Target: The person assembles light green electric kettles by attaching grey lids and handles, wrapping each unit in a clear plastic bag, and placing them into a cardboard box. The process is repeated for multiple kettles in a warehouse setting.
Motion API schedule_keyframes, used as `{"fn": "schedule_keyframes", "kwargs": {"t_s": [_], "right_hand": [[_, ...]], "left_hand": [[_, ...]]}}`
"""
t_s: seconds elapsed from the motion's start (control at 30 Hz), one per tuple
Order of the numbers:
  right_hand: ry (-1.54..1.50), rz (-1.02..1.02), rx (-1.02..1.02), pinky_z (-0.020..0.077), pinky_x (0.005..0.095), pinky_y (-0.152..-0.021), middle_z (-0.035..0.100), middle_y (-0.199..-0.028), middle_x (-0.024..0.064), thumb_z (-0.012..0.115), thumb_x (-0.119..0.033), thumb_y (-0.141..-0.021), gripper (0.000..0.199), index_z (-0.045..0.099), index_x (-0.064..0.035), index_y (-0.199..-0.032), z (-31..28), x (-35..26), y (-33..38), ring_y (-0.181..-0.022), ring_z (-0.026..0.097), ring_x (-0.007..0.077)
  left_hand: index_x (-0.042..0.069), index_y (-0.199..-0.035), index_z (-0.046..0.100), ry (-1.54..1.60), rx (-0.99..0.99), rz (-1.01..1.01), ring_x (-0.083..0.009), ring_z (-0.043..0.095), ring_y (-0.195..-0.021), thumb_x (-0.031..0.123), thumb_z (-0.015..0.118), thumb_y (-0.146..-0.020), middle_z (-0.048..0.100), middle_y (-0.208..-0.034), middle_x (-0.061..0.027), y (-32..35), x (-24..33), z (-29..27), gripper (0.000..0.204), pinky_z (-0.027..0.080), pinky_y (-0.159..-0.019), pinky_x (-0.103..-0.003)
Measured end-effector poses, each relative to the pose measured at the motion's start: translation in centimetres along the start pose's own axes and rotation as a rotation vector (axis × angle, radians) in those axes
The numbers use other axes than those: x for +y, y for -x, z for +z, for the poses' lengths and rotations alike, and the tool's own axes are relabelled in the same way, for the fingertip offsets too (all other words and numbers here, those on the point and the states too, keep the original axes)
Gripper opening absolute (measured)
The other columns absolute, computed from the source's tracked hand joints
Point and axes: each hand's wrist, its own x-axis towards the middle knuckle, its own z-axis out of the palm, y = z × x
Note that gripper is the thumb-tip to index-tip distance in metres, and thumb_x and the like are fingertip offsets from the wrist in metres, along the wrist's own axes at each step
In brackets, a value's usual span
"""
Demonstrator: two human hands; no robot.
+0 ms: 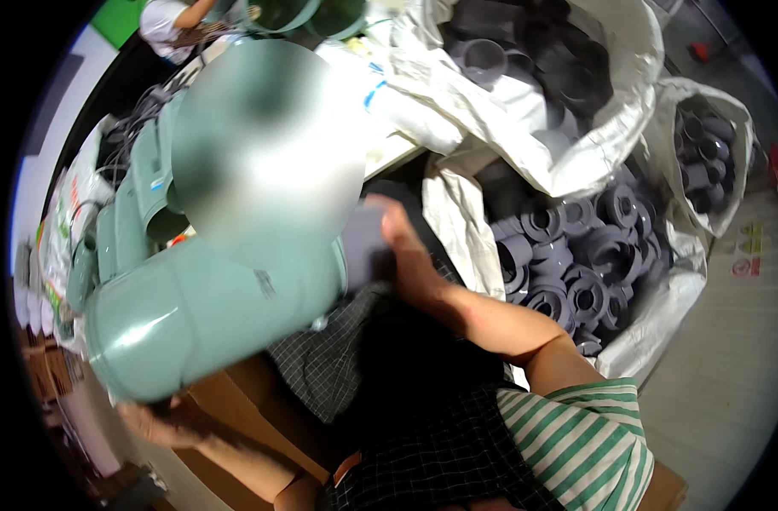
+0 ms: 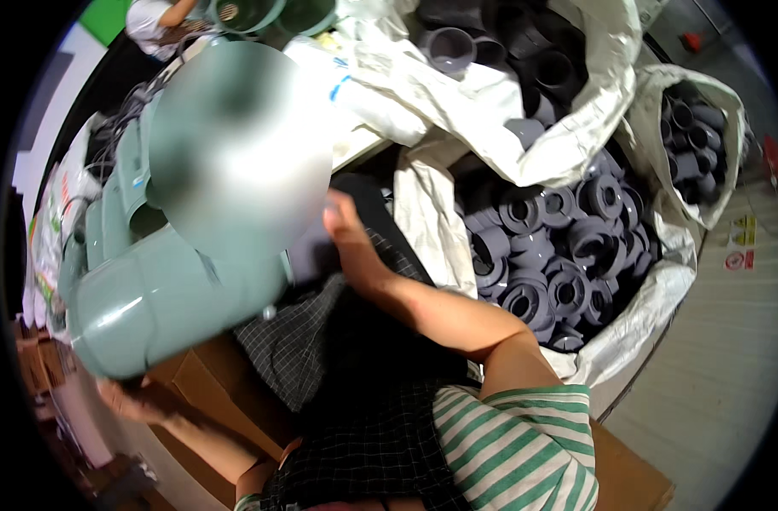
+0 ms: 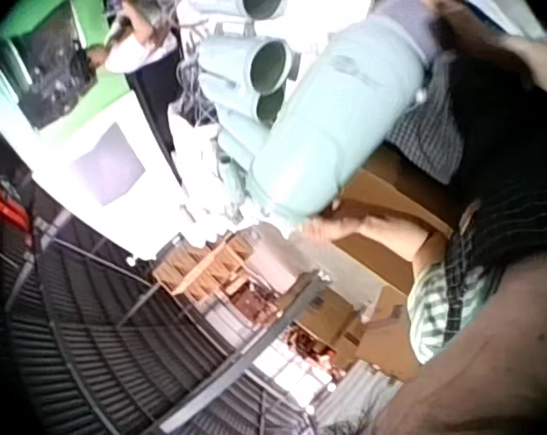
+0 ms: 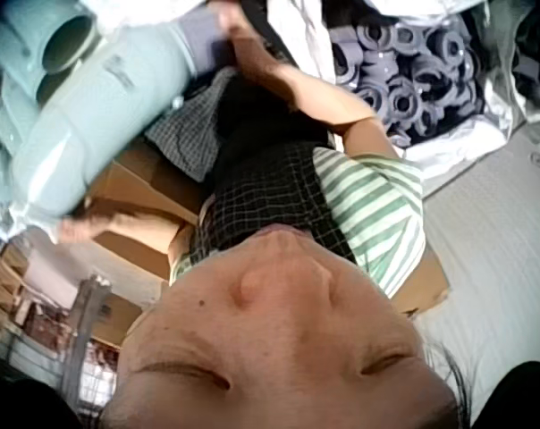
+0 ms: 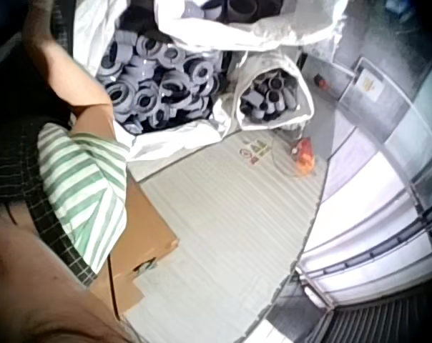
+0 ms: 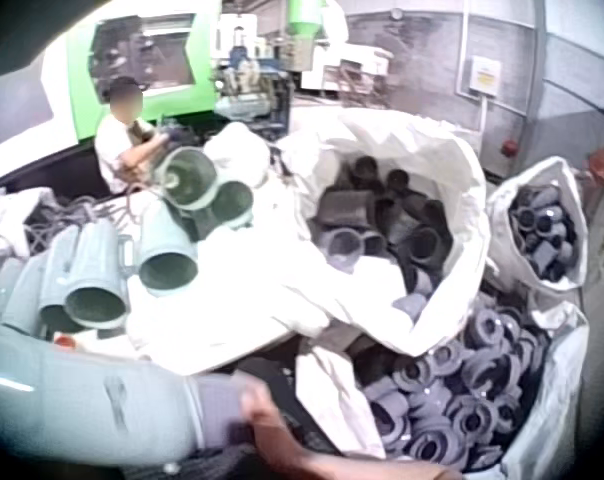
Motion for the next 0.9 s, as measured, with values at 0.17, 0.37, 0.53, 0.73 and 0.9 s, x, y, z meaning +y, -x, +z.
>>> {"fn": "schedule_keyframes", "kwargs": {"t_s": [0.17,0.37,0.53,0.73,0.9], "right_hand": [[0.707,-0.181,-0.523,0.0489,0.0364,-0.096,0.066,-0.117,0.0131,0.072,-0.019,-0.091,0.034,0.064,-0.0032,-0.120,-7.3,2.6,6.3,-0.107,0.063,0.0232],[1.024,-0.244,0.773,0.0483,0.0382,-0.099,0.064,-0.122,0.0159,0.072,-0.015,-0.087,0.041,0.062,-0.0030,-0.124,-21.5,1.4,4.8,-0.114,0.061,0.0268],[0.588,0.027,0.198,0.0393,0.0345,-0.111,0.057,-0.138,0.0221,0.061,-0.037,-0.094,0.062,0.049,-0.0013,-0.143,-22.0,16.3,-3.5,-0.129,0.054,0.0329],[0.432,0.314,0.145,0.0517,0.0370,-0.094,0.068,-0.118,0.0138,0.066,-0.017,-0.089,0.040,0.063,0.0028,-0.123,-29.0,16.2,-3.8,-0.107,0.067,0.0248],[1.485,0.503,0.327,0.0492,0.0435,-0.103,0.060,-0.127,0.0212,0.079,-0.014,-0.074,0.059,0.056,0.0003,-0.126,-34.1,13.5,-1.5,-0.120,0.058,0.0403]], "left_hand": [[0.000,-0.091,0.055,0.311,-0.256,0.044,-0.0318,0.056,-0.113,0.030,0.044,-0.097,0.062,-0.105,-0.0202,-0.2,0.8,8.9,0.033,0.043,-0.105,-0.051],[0.014,-0.069,0.024,0.544,-0.706,-0.200,-0.0193,0.033,-0.078,0.025,0.046,-0.101,0.028,-0.070,-0.0013,-0.3,-2.8,19.6,0.041,0.035,-0.086,-0.038],[0.015,-0.068,0.025,0.409,-0.741,-0.184,-0.0162,0.026,-0.072,0.025,0.046,-0.103,0.024,-0.066,0.0005,0.7,-2.9,23.3,0.041,0.028,-0.078,-0.035],[0.015,-0.068,0.026,0.330,-0.746,-0.172,-0.0151,0.025,-0.071,0.022,0.043,-0.102,0.023,-0.064,0.0009,0.9,-3.9,24.7,0.039,0.025,-0.074,-0.035],[0.013,-0.071,0.028,0.340,-0.738,-0.237,-0.0178,0.030,-0.071,0.025,0.043,-0.102,0.029,-0.069,-0.0011,-1.1,-6.2,23.0,0.037,0.031,-0.078,-0.038]]}}
